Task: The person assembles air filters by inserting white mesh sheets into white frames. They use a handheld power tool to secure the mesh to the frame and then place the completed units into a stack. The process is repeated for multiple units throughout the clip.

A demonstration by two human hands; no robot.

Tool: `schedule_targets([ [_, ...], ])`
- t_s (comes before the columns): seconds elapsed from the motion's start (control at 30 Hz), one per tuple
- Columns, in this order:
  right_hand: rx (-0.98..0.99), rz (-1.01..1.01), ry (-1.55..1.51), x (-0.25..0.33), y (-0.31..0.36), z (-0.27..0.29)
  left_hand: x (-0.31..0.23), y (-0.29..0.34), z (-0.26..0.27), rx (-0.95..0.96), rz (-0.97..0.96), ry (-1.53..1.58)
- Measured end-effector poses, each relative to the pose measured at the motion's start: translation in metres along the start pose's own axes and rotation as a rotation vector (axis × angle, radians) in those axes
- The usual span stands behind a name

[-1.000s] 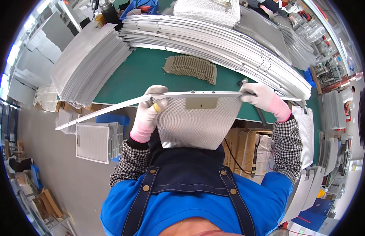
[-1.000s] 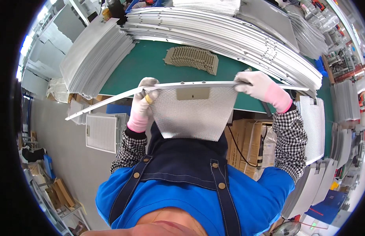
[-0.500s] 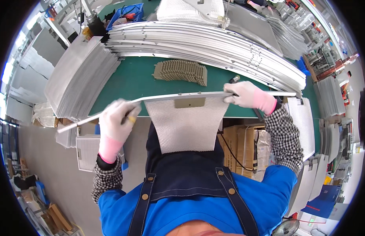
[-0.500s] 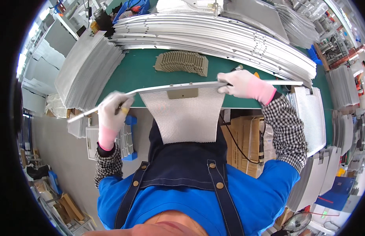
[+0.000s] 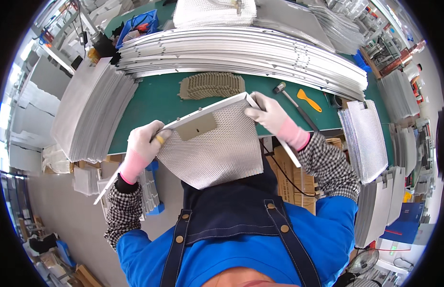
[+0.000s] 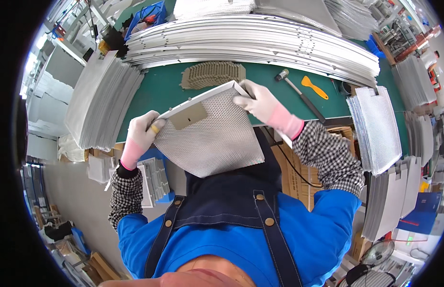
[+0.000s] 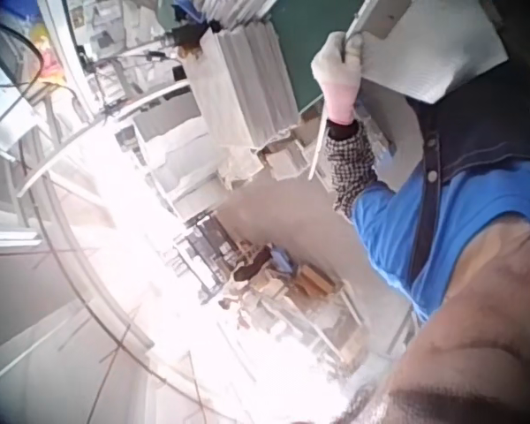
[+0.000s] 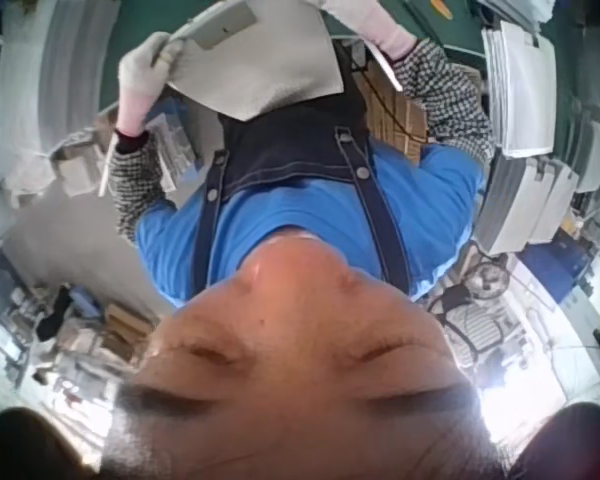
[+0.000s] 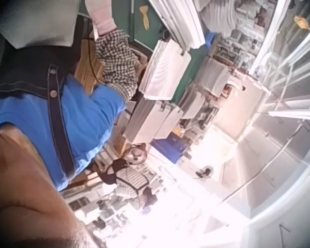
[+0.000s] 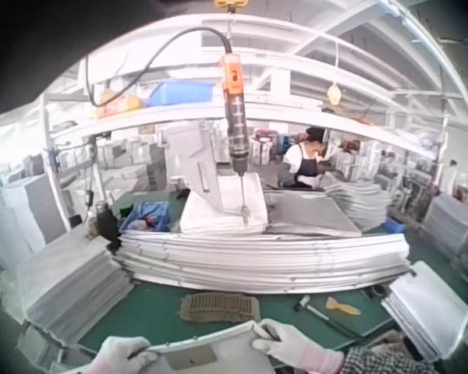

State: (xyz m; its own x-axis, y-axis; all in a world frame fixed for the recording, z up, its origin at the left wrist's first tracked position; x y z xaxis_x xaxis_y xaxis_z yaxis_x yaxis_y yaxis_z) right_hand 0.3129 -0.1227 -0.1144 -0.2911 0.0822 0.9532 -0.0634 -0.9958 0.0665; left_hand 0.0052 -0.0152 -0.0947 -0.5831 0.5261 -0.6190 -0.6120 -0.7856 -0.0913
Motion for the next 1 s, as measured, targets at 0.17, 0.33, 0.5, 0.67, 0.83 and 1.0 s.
schedule_targets([
  [0.17,-0.109,-0.001,-0.083,-0.051,0.041,-0.041,0.022,0.008,0.004,-0.067,0.073,0.051],
  [0.33,-0.107,-0.266,-0.224,-0.108,0.101,-0.06,0.046,0.012,0.0,0.001,0.211,0.325],
  [0.5,-0.348,-0.202,-0.425,-0.137,0.101,-0.034,0.036,-0.012,0.008,0.116,0.131,0.594],
  [0.67,-0.421,0.03,-0.641,-0.131,0.076,-0.016,0.013,-0.047,0.003,-0.141,0.112,0.826],
  [0.83,-0.401,0.102,-0.695,-0.127,0.076,-0.011,0.012,-0.045,0.001,-0.077,0.173,0.975],
  [1.0,-0.358,0.106,-0.697,-0.125,0.067,-0.015,0.013,-0.039,0.009,-0.126,0.203,0.986],
])
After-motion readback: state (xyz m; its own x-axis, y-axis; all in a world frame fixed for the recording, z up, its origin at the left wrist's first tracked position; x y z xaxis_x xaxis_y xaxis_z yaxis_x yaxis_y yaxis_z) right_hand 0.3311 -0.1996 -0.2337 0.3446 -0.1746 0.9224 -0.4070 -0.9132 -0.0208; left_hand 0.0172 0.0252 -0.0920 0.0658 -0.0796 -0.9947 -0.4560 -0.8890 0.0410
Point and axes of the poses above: each hand's wrist, its own y-axis away from the middle knuckle, its own z-axis out of the back of the hand, x = y × z, the point moved 5 cm from there along -y, towards the middle knuckle, and after that the axes turned 2 degrees about z, right-handed, at the moved point
